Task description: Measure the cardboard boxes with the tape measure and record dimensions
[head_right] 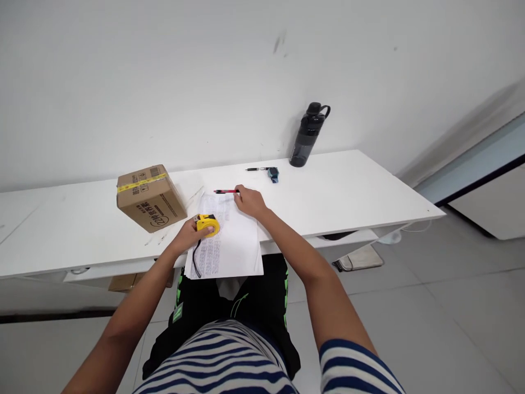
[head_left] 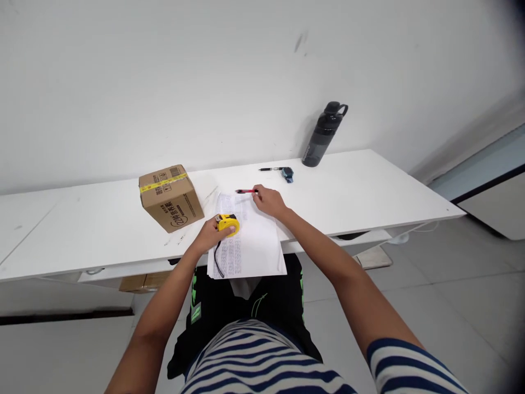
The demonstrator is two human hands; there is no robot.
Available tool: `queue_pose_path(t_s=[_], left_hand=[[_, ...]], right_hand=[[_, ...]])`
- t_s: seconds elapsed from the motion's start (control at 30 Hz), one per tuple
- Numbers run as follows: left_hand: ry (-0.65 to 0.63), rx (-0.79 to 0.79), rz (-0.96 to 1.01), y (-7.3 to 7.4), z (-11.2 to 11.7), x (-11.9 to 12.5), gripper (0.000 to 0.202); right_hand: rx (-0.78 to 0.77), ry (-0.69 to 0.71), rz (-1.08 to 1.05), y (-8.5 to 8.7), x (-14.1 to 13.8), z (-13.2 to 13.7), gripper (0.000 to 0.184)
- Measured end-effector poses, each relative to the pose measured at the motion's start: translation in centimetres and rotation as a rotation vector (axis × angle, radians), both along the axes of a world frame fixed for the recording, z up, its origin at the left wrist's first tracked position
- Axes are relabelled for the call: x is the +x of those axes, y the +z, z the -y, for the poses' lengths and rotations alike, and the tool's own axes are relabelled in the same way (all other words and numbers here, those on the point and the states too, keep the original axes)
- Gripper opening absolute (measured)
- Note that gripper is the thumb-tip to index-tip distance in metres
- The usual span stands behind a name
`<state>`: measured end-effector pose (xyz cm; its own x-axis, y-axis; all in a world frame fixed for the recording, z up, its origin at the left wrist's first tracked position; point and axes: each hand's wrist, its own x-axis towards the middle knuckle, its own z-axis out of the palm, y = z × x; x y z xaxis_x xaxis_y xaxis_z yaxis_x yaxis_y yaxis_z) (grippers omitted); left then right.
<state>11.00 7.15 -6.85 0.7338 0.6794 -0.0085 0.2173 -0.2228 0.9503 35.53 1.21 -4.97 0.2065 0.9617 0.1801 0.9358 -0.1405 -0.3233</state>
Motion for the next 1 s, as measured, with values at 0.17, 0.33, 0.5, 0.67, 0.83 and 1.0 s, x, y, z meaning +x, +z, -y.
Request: queue_pose_path(t_s=[0.17, 0.33, 0.5, 0.67, 0.83, 1.0], left_hand=[[0.012, -0.040, 0.025, -0.7, -0.1, -0.5, 0.050], [0.003, -0.035, 0.021, -0.6, 0.0, -0.7, 0.045], [-0.022, -0.010, -0.014, -0.6, -0.1, -0.7, 0.041], [-0.039, -0.004, -0.026, -0.2, 0.0, -0.7, 0.039], [-0.011, 0.018, -0.035, -0.2, 0.2, -0.6, 0.041], [0.000, 0.010, -0.038, -0.4, 0.2, -0.5, 0.041]], right_hand=[[0.192, 0.093, -0.695, -1.6, -3.3, 2.2, 0.064], [0.212, -0.029, -0.897, -3.3, -5.0, 2.5, 0.064], [0.206, -0.080, -0.780, -3.7, -5.2, 2.3, 0.046], [0.187, -0.045, -0.763, -3.8, -5.3, 2.3, 0.043], [0.162, -0.030, -0.774, -3.7, -5.2, 2.4, 0.039], [0.176, -0.022, -0.779, -3.8, -5.2, 2.4, 0.039]])
